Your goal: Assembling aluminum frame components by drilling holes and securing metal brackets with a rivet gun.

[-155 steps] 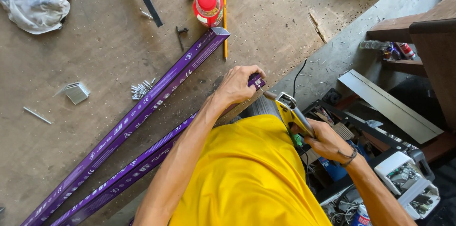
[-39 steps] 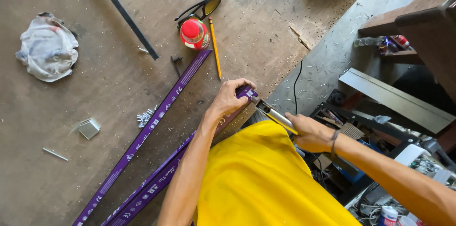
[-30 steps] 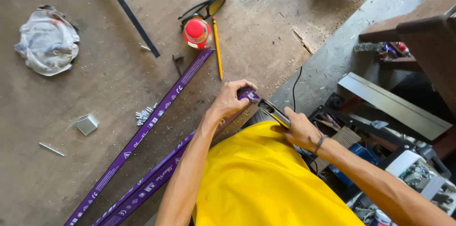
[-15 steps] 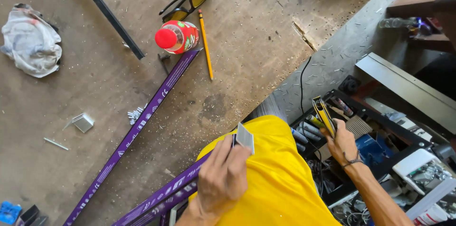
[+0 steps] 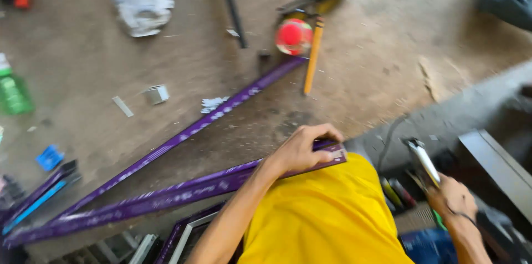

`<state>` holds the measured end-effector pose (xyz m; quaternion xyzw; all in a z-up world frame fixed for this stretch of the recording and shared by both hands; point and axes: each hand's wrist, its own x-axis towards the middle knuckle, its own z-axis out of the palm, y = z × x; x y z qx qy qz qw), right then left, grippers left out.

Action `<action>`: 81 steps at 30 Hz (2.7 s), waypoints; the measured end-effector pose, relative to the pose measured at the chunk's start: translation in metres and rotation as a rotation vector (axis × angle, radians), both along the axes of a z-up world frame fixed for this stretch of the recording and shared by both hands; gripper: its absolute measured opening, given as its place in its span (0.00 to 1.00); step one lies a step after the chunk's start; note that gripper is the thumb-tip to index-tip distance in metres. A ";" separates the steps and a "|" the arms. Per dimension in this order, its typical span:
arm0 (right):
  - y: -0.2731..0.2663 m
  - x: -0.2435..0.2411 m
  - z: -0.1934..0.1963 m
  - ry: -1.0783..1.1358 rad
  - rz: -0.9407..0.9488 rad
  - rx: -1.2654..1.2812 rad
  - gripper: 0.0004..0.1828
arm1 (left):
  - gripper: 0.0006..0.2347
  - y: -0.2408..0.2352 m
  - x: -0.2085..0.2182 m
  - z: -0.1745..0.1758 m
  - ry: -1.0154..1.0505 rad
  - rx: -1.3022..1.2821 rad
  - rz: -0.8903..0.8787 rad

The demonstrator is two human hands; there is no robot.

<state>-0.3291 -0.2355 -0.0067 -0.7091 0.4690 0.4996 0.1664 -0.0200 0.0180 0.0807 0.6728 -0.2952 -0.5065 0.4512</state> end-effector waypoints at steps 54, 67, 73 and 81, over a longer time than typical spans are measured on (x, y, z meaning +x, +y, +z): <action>0.137 0.159 0.085 -1.360 -0.820 1.307 0.37 | 0.05 0.006 0.015 0.096 0.278 -0.757 1.016; 0.140 0.173 0.095 -1.405 -0.678 1.347 0.31 | 0.08 0.013 0.013 0.084 -0.354 -0.783 0.990; 0.160 0.188 0.104 -1.433 -0.544 1.110 0.19 | 0.03 0.005 0.006 0.077 0.090 -0.849 1.398; 0.161 0.228 0.157 -1.194 -0.364 1.115 0.10 | 0.49 0.067 0.020 0.077 -0.088 -0.512 0.616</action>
